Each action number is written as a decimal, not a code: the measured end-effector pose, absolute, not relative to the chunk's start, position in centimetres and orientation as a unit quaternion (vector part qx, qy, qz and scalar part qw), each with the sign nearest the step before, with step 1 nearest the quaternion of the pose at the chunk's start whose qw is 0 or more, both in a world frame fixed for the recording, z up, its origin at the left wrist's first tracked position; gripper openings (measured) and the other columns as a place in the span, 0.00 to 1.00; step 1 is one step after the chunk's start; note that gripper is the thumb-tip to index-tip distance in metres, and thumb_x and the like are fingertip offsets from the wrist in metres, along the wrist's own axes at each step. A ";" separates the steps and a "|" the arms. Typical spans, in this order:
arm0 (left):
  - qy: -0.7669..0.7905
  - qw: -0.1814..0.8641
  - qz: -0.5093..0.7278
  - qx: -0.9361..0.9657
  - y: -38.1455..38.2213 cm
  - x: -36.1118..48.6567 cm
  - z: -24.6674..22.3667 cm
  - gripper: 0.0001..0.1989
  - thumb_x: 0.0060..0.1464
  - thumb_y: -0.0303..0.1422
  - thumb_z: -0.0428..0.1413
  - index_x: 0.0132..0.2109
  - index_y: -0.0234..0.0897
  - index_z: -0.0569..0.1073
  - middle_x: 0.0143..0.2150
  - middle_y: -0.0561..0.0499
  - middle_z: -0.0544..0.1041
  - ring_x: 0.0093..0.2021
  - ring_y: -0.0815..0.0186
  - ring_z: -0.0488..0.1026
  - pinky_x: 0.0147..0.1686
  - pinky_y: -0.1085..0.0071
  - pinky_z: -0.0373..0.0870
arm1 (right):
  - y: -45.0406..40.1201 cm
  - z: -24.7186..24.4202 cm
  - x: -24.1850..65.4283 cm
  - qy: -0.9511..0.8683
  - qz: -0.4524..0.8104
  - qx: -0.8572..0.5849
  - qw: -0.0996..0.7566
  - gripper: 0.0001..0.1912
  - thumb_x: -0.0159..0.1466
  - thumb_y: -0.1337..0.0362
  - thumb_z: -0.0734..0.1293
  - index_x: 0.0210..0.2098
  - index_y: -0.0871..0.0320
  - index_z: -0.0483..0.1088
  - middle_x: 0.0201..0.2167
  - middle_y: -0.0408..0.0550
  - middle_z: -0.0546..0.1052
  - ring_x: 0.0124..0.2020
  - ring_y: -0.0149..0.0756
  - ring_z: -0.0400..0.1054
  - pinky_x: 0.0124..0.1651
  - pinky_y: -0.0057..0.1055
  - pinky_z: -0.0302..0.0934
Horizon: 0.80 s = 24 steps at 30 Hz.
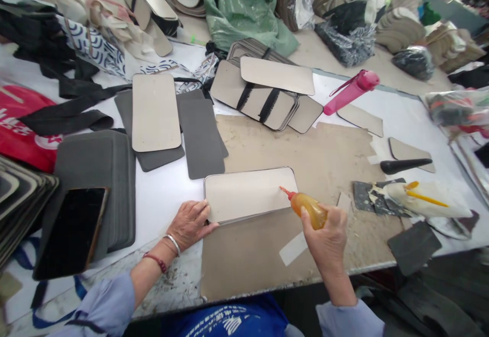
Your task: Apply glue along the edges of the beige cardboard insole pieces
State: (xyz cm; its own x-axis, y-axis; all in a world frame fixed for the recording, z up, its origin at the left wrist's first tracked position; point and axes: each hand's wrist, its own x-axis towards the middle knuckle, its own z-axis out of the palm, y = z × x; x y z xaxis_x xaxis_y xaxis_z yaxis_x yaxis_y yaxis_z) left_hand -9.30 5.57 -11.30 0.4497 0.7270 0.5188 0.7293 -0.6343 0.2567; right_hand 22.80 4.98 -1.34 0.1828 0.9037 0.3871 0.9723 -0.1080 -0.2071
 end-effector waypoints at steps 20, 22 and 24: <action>-0.420 0.003 -0.309 -0.853 5.5 -9.3 -11.5 0.17 0.52 0.39 0.57 0.45 0.33 0.66 0.41 0.40 0.72 0.39 0.58 0.69 0.37 0.61 0.71 | 3.5 -1.9 13.2 -0.627 0.146 -0.688 0.333 0.12 0.59 0.60 0.64 0.41 0.55 0.59 0.35 0.46 0.65 0.36 0.35 0.65 0.38 0.34 0.65; -0.424 -0.003 -0.310 -0.851 5.4 -9.3 -11.5 0.17 0.52 0.39 0.56 0.45 0.33 0.66 0.41 0.40 0.72 0.40 0.58 0.69 0.38 0.60 0.71 | 2.8 -1.7 13.1 -0.606 0.187 -0.695 0.338 0.13 0.59 0.59 0.65 0.41 0.55 0.60 0.35 0.45 0.66 0.35 0.35 0.66 0.38 0.34 0.65; -0.430 -0.015 -0.310 -0.848 5.3 -9.3 -11.5 0.17 0.53 0.38 0.56 0.47 0.34 0.66 0.43 0.40 0.72 0.41 0.58 0.68 0.40 0.60 0.70 | 2.0 -1.5 13.7 -0.595 0.193 -0.704 0.337 0.14 0.59 0.58 0.65 0.41 0.55 0.60 0.35 0.45 0.66 0.35 0.35 0.66 0.37 0.33 0.65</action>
State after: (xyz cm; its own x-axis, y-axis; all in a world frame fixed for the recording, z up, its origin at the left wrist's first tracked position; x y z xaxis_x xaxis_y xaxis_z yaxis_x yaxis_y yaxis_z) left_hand -9.29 5.27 -11.47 0.4378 0.7387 0.5125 0.7200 -0.6295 0.2922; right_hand 13.74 1.97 -1.46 0.2169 0.9676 0.1291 0.7073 -0.0646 -0.7039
